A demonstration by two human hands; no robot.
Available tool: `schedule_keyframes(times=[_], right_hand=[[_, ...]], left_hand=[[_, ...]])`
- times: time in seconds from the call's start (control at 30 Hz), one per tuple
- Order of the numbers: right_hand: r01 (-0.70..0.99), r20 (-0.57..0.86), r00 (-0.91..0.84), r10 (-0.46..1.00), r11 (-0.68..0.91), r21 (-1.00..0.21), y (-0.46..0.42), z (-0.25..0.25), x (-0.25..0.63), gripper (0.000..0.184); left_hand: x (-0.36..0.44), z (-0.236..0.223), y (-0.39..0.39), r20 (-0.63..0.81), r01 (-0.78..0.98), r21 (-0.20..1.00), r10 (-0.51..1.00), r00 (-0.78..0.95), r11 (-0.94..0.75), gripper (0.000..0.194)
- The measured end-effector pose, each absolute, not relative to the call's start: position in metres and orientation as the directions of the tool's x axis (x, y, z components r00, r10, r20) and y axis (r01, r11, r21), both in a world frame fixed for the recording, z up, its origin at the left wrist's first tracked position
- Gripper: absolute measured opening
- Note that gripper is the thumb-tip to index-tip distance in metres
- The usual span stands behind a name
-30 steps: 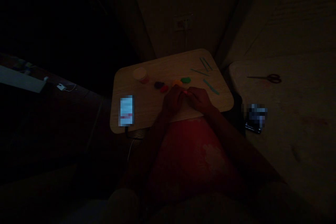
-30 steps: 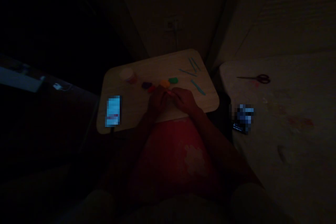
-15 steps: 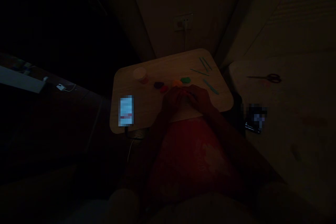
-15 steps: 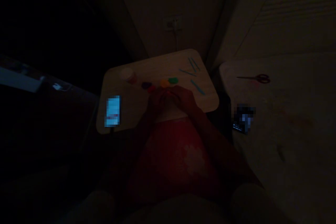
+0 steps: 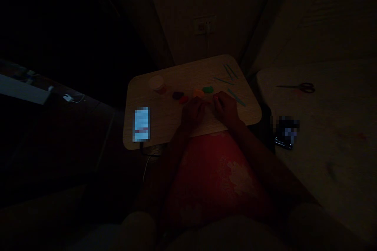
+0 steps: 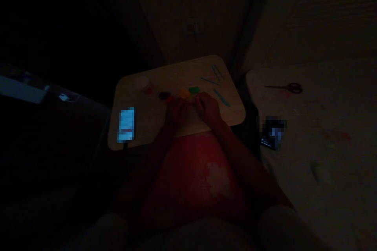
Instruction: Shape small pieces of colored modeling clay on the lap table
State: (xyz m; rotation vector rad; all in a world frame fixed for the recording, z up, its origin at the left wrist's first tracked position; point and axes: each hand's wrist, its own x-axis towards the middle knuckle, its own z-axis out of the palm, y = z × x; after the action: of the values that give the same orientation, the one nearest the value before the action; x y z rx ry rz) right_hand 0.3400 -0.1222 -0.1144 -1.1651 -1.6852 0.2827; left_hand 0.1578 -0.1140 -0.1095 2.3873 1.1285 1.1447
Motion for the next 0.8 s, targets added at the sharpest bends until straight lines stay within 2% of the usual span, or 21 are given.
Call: schedule_keyframes(times=[0.33, 0.53, 0.67, 0.8], right_hand=[[0.570, 0.587, -0.099, 0.803, 0.529, -0.628, -0.1242, -0.1148, 0.3421, 0.040], [0.559, 0.601, -0.082, 0.795, 0.536, -0.632, -0.1263, -0.1121, 0.3426, 0.033], [0.547, 0.572, -0.060, 0.818, 0.507, -0.667, -0.1263, -0.1106, 0.3420, 0.035], [0.446, 0.540, -0.069, 0.839, 0.510, -0.736, -0.1249, -0.1114, 0.3413, 0.038]], left_hand=[[0.1570, -0.1103, -0.1127, 0.542, 0.512, 0.532, 0.736, 0.406, -0.674, 0.032], [0.1569, -0.1103, -0.1124, 0.553, 0.505, 0.529, 0.729, 0.404, -0.682, 0.030], [0.1577, -0.1098, -0.1132, 0.546, 0.507, 0.540, 0.738, 0.398, -0.672, 0.029], [0.1589, -0.1099, -0.1134, 0.551, 0.512, 0.570, 0.761, 0.342, -0.643, 0.028]])
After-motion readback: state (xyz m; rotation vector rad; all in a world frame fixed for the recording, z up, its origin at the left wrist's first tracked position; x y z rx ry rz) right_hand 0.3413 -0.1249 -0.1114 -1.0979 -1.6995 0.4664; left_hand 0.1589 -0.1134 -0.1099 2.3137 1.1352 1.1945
